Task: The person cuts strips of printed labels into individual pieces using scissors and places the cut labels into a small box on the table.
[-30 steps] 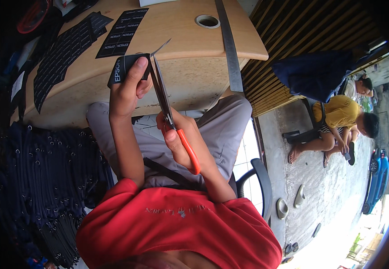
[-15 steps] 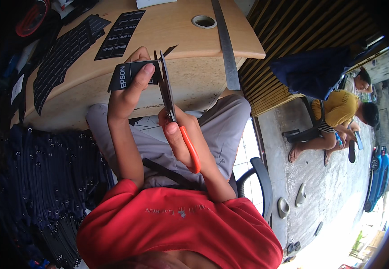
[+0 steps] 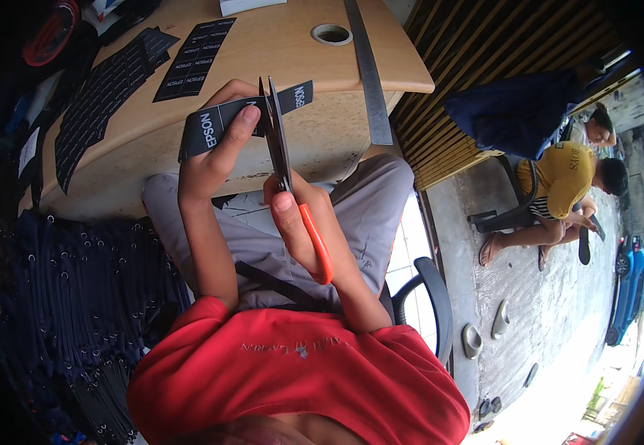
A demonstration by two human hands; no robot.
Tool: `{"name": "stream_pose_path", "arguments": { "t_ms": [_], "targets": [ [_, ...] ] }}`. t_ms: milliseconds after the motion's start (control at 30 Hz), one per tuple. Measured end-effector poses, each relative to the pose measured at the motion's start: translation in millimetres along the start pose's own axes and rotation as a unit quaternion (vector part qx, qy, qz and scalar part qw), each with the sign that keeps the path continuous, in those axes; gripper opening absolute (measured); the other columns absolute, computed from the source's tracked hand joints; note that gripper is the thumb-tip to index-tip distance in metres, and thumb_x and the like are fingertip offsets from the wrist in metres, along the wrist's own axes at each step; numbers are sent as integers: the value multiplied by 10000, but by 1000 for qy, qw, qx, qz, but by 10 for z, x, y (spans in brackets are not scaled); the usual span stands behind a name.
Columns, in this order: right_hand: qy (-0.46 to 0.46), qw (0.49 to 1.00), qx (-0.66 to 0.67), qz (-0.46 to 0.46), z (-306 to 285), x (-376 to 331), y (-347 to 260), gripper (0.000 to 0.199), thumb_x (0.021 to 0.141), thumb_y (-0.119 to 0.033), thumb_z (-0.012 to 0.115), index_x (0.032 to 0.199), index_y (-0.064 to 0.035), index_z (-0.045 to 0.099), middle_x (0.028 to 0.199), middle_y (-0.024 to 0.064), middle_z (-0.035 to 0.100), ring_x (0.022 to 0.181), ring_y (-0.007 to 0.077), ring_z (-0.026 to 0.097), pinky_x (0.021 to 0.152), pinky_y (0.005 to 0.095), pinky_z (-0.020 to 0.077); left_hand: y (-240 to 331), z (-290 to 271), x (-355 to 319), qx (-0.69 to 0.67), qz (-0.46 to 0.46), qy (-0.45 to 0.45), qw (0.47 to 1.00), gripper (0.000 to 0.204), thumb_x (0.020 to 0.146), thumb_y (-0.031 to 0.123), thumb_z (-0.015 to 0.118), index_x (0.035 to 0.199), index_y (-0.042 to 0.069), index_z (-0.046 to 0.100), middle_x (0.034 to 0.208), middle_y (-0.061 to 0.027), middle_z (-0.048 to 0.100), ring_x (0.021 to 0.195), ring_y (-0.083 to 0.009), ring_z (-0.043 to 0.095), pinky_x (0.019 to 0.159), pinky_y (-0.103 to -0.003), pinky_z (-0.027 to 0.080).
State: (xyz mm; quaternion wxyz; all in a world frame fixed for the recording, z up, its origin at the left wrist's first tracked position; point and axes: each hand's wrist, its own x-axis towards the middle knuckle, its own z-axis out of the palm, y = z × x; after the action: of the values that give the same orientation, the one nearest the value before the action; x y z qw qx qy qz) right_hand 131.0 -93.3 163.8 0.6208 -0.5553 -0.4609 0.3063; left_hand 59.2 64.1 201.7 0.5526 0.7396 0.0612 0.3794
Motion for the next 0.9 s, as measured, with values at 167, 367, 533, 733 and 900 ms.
{"name": "stream_pose_path", "arguments": {
  "t_ms": [167, 367, 533, 733, 900],
  "targets": [
    [15, 1000, 3, 0, 10, -9, -29, 574, 989, -541, 344, 835, -5, 480, 583, 60, 424, 533, 170, 409, 525, 320, 351, 11, 17, -3, 1, -14, -5, 1000, 176, 946, 164, 583, 939, -10, 611, 801, -3, 609, 772, -58, 557, 727, -223, 447],
    [23, 999, -18, 20, 13, -1, -121, 438, 998, -408, 430, 870, 7, 483, 584, 85, 439, 535, 199, 425, 539, 339, 368, -20, 56, -19, -38, -10, -17, 999, 209, 946, 211, 598, 957, 5, 633, 758, -10, 603, 700, -45, 547, 648, -217, 447],
    [34, 999, -23, 33, 19, -4, -140, 414, 996, -382, 435, 873, 10, 487, 589, 89, 454, 538, 203, 435, 547, 342, 375, -41, 50, -32, -14, -30, -35, 999, 289, 940, 288, 613, 1002, 8, 651, 693, -4, 590, 638, -54, 545, 602, -216, 438],
    [51, 998, -25, 26, 30, 16, -164, 416, 994, -381, 437, 887, 17, 495, 604, 100, 480, 547, 209, 466, 554, 342, 392, 16, 115, -48, -17, -31, -34, 999, 296, 937, 286, 615, 1016, 4, 656, 699, -14, 615, 655, -65, 574, 614, -218, 448],
    [58, 998, -19, 33, 2, 23, -183, 430, 991, -372, 445, 1005, 47, 540, 617, 103, 502, 552, 207, 483, 562, 336, 407, 8, 159, -40, -39, -28, -40, 998, 307, 938, 303, 610, 1006, 8, 659, 706, -17, 622, 663, -74, 583, 625, -220, 452]
  ]
}}
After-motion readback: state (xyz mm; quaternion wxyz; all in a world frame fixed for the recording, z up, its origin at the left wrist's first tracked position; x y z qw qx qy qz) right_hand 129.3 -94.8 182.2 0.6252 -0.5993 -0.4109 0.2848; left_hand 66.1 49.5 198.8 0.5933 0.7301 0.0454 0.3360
